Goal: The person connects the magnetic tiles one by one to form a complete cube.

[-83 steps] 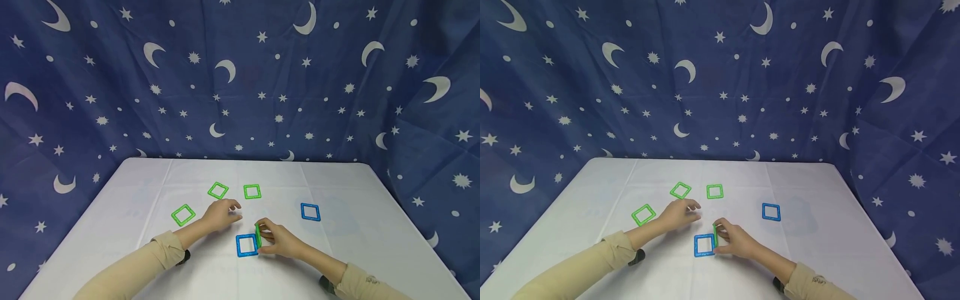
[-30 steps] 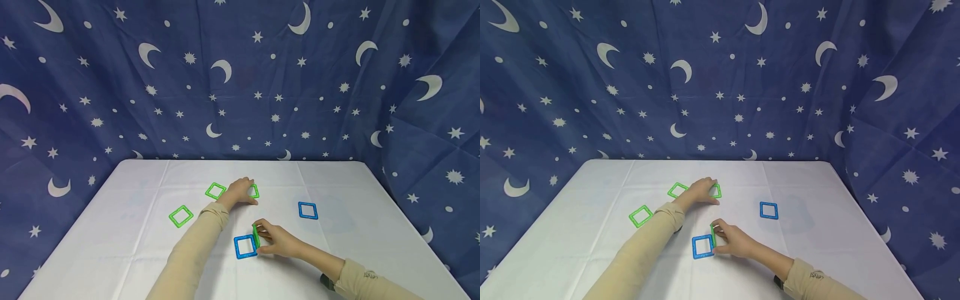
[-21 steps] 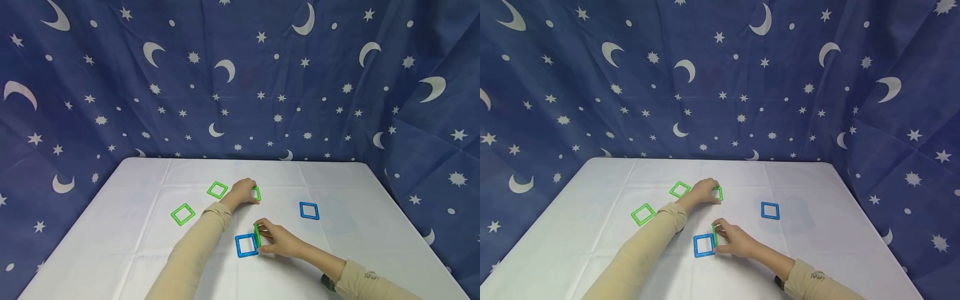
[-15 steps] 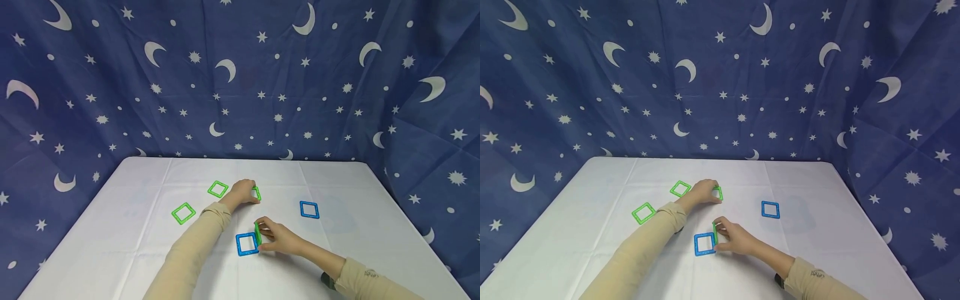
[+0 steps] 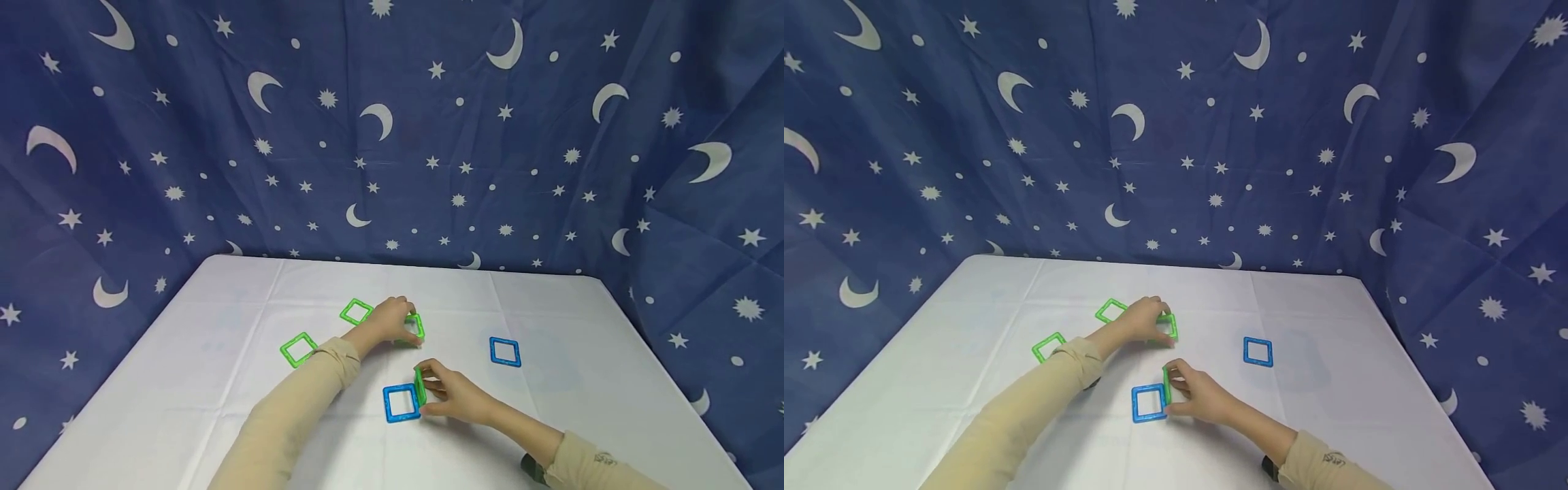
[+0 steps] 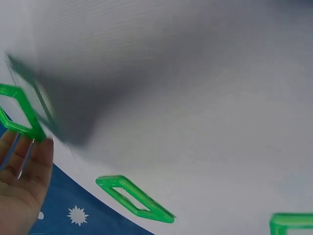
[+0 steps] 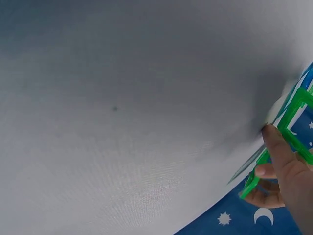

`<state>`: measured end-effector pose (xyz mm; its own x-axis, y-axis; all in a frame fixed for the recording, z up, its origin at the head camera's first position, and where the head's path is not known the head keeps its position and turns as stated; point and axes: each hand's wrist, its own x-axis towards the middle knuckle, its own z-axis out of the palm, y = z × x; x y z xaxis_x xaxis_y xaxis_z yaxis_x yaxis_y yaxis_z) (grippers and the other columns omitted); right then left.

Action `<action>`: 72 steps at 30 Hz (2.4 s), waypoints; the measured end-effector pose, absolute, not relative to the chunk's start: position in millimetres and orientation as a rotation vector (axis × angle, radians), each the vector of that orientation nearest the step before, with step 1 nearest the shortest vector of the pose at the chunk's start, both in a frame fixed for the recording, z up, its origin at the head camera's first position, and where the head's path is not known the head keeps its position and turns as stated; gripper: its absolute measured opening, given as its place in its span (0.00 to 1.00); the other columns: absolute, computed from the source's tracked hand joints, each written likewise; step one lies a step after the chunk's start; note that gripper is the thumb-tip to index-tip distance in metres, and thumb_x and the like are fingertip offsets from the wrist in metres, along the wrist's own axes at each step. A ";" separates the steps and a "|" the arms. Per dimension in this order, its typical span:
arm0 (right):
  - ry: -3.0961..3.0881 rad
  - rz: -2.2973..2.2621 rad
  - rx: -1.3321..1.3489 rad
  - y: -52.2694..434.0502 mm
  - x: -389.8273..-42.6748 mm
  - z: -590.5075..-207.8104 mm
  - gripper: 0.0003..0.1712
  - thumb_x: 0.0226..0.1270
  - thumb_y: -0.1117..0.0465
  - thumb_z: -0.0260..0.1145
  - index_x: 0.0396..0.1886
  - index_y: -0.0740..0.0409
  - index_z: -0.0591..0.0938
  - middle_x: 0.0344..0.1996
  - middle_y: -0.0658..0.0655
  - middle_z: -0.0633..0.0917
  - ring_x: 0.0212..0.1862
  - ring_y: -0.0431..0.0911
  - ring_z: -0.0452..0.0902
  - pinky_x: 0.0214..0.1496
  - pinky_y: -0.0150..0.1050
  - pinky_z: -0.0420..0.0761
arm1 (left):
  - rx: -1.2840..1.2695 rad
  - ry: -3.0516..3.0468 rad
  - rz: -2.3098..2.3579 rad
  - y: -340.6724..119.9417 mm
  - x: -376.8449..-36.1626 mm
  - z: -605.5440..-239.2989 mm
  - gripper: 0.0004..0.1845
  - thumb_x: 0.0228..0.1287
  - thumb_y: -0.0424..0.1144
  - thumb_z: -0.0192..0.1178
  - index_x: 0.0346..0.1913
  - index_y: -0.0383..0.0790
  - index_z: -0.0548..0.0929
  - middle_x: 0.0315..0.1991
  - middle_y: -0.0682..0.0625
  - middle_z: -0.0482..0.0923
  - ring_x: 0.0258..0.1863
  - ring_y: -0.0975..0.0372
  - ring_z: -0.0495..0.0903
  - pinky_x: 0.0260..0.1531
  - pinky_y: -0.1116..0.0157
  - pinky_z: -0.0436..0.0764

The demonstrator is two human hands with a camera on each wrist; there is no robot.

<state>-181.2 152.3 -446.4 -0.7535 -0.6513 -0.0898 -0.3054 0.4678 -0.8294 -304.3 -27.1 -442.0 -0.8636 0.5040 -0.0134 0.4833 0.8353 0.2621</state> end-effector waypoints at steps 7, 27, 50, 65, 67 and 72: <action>2.311 -1.215 -0.810 155.6 -179.8 -445.6 0.38 0.58 0.62 0.69 0.62 0.70 0.61 0.61 0.75 0.69 0.61 0.66 0.70 0.59 0.46 0.75 | 0.851 2.868 0.488 -40.5 -288.1 -436.9 0.33 0.48 0.48 0.73 0.56 0.37 0.76 0.48 0.46 0.77 0.48 0.56 0.79 0.52 0.61 0.78; 2.394 -1.184 -0.774 148.0 -178.8 -449.3 0.36 0.56 0.63 0.71 0.62 0.68 0.65 0.58 0.68 0.74 0.57 0.62 0.75 0.55 0.50 0.78 | 0.799 2.486 1.122 -81.3 -236.2 -440.9 0.31 0.49 0.26 0.63 0.59 0.35 0.68 0.61 0.36 0.70 0.55 0.42 0.76 0.54 0.55 0.78; 2.410 -1.207 -0.781 153.5 -190.4 -453.2 0.35 0.56 0.64 0.71 0.61 0.67 0.66 0.57 0.68 0.76 0.56 0.61 0.77 0.53 0.46 0.80 | 0.914 2.274 1.058 -81.6 -218.5 -439.3 0.28 0.65 0.26 0.51 0.68 0.40 0.64 0.65 0.42 0.69 0.60 0.53 0.72 0.57 0.57 0.75; 2.395 -1.156 -0.804 151.4 -194.6 -446.0 0.33 0.59 0.66 0.68 0.62 0.65 0.66 0.59 0.67 0.74 0.57 0.61 0.76 0.53 0.45 0.80 | 0.853 2.343 1.267 -80.5 -207.0 -450.3 0.28 0.59 0.18 0.49 0.63 0.38 0.72 0.58 0.39 0.76 0.55 0.50 0.79 0.53 0.55 0.79; 2.382 -1.149 -0.823 150.3 -195.2 -444.9 0.32 0.60 0.68 0.67 0.63 0.65 0.66 0.60 0.68 0.73 0.57 0.62 0.75 0.53 0.45 0.80 | 0.830 2.342 1.294 -81.5 -204.7 -451.6 0.27 0.60 0.19 0.52 0.63 0.39 0.72 0.57 0.40 0.77 0.54 0.50 0.79 0.52 0.54 0.79; 2.432 -1.075 -0.903 144.7 -197.0 -443.1 0.31 0.60 0.74 0.59 0.65 0.65 0.65 0.59 0.68 0.75 0.56 0.61 0.76 0.52 0.44 0.81 | 0.761 2.311 1.360 -84.4 -198.6 -450.5 0.26 0.58 0.25 0.61 0.61 0.38 0.71 0.53 0.39 0.78 0.52 0.48 0.79 0.50 0.55 0.80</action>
<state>-197.0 144.7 -443.1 -0.7439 -0.6669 -0.0440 -0.4164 0.5140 -0.7499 -198.6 -84.4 -450.5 -0.7933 0.6080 -0.0298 0.2693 0.3944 0.8786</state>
